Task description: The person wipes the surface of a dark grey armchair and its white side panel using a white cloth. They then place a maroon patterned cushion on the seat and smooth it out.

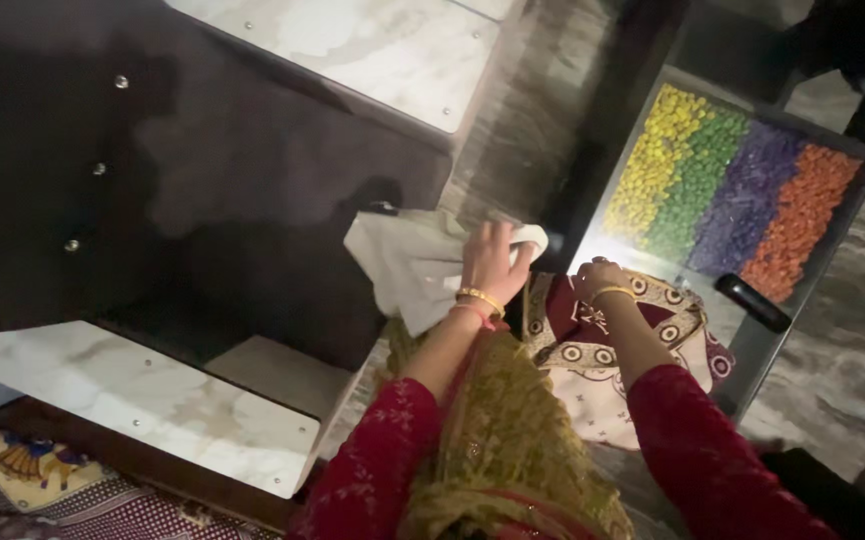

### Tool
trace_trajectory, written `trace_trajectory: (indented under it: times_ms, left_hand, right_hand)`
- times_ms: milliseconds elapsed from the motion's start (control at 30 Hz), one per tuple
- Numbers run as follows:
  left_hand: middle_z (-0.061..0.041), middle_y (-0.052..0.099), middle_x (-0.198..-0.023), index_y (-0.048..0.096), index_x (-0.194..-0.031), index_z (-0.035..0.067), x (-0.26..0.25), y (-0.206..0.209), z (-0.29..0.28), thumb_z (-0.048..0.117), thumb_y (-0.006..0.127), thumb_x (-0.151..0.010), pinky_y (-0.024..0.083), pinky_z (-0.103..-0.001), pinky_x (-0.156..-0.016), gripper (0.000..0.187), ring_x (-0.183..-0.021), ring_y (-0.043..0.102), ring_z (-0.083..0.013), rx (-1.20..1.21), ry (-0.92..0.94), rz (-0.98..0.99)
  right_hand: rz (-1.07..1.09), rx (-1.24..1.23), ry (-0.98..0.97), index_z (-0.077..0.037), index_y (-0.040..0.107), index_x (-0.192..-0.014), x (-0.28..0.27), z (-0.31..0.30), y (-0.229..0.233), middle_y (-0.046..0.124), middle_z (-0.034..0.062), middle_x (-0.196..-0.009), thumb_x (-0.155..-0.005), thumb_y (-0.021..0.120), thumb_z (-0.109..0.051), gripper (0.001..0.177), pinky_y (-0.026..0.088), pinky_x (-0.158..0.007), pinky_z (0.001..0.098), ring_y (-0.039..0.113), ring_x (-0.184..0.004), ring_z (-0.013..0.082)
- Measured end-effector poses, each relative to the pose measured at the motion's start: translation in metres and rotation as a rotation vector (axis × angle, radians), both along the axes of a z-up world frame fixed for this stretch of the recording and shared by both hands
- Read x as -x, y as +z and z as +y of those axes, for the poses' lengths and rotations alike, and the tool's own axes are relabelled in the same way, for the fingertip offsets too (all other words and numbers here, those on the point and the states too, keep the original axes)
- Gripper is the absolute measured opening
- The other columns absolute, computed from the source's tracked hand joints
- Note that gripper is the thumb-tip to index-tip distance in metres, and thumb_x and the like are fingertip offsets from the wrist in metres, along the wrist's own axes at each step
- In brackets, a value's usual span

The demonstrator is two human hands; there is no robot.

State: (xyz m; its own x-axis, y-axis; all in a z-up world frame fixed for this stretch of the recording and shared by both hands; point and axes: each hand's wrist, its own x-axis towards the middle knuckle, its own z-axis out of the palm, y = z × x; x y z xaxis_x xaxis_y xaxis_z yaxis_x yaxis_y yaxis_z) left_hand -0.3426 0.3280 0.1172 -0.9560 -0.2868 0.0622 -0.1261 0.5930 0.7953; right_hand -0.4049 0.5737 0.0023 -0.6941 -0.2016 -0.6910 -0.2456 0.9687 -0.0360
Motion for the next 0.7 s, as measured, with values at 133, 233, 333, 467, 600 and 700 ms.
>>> trace_trajectory:
  times_ms: [133, 233, 333, 467, 600, 700]
  left_hand:
    - [-0.021, 0.062, -0.101, 0.061, -0.103, 0.005, 0.018, -0.019, 0.035, 0.025, 0.071, -0.086, 0.048, -0.055, -0.084, 0.028, -0.097, 0.06, -0.0446, 0.064, -0.056, -0.009]
    - [-0.02, 0.062, -0.108, 0.061, -0.107, 0.005, 0.027, -0.031, 0.054, 0.017, 0.065, -0.09, 0.051, -0.053, -0.086, 0.021, -0.099, 0.062, -0.0431, 0.031, -0.117, -0.135]
    - [-0.017, 0.062, -0.113, 0.066, -0.112, 0.012, 0.031, -0.036, 0.068, 0.007, 0.06, -0.087, 0.052, -0.05, -0.085, 0.026, -0.101, 0.063, -0.0415, -0.052, -0.177, -0.215]
    - [-0.012, 0.062, -0.116, 0.069, -0.113, 0.02, 0.033, -0.037, 0.079, 0.004, 0.06, -0.086, 0.053, -0.05, -0.083, 0.032, -0.103, 0.064, -0.0382, -0.042, -0.224, -0.322]
    - [-0.011, 0.062, -0.115, 0.069, -0.112, 0.022, 0.029, -0.042, 0.084, 0.005, 0.061, -0.088, 0.053, -0.05, -0.083, 0.031, -0.102, 0.064, -0.0376, -0.022, -0.268, -0.384]
    - [-0.011, 0.063, -0.113, 0.07, -0.11, 0.022, 0.023, -0.049, 0.082, 0.009, 0.061, -0.087, 0.054, -0.049, -0.083, 0.028, -0.101, 0.065, -0.0376, -0.004, -0.243, -0.412]
  right_hand:
    - [-0.111, -0.116, 0.061, -0.023, 0.076, -0.122, 0.013, 0.018, -0.008, 0.052, 0.0123, -0.152, -0.095, 0.061, -0.047, 0.039, 0.048, -0.111, 0.043, 0.052, -0.139, 0.0304]
    - [-0.221, -0.192, 0.046, -0.027, 0.068, -0.135, 0.018, 0.03, -0.019, 0.034, 0.0146, -0.165, -0.093, 0.064, -0.047, 0.047, 0.044, -0.115, 0.0435, 0.043, -0.146, 0.0325]
    - [-0.294, -0.257, 0.138, -0.031, 0.052, -0.15, 0.014, 0.043, -0.034, 0.023, 0.0139, -0.17, -0.094, 0.063, -0.051, 0.061, 0.036, -0.121, 0.0448, 0.026, -0.155, 0.036]
    - [-0.212, -0.23, 0.011, -0.028, 0.03, -0.161, -0.002, 0.057, -0.051, 0.008, 0.0158, -0.171, -0.09, 0.066, -0.045, 0.081, 0.026, -0.121, 0.048, 0.011, -0.154, 0.0357]
    - [-0.32, -0.316, 0.024, -0.024, 0.027, -0.16, -0.006, 0.065, -0.058, 0.02, 0.0124, -0.165, -0.088, 0.071, -0.048, 0.088, 0.021, -0.123, 0.05, 0.018, -0.153, 0.0295]
    - [-0.33, -0.203, -0.074, -0.018, 0.049, -0.151, -0.007, 0.065, -0.052, 0.051, 0.0116, -0.154, -0.088, 0.074, -0.042, 0.072, 0.037, -0.119, 0.0491, 0.048, -0.143, 0.0277]
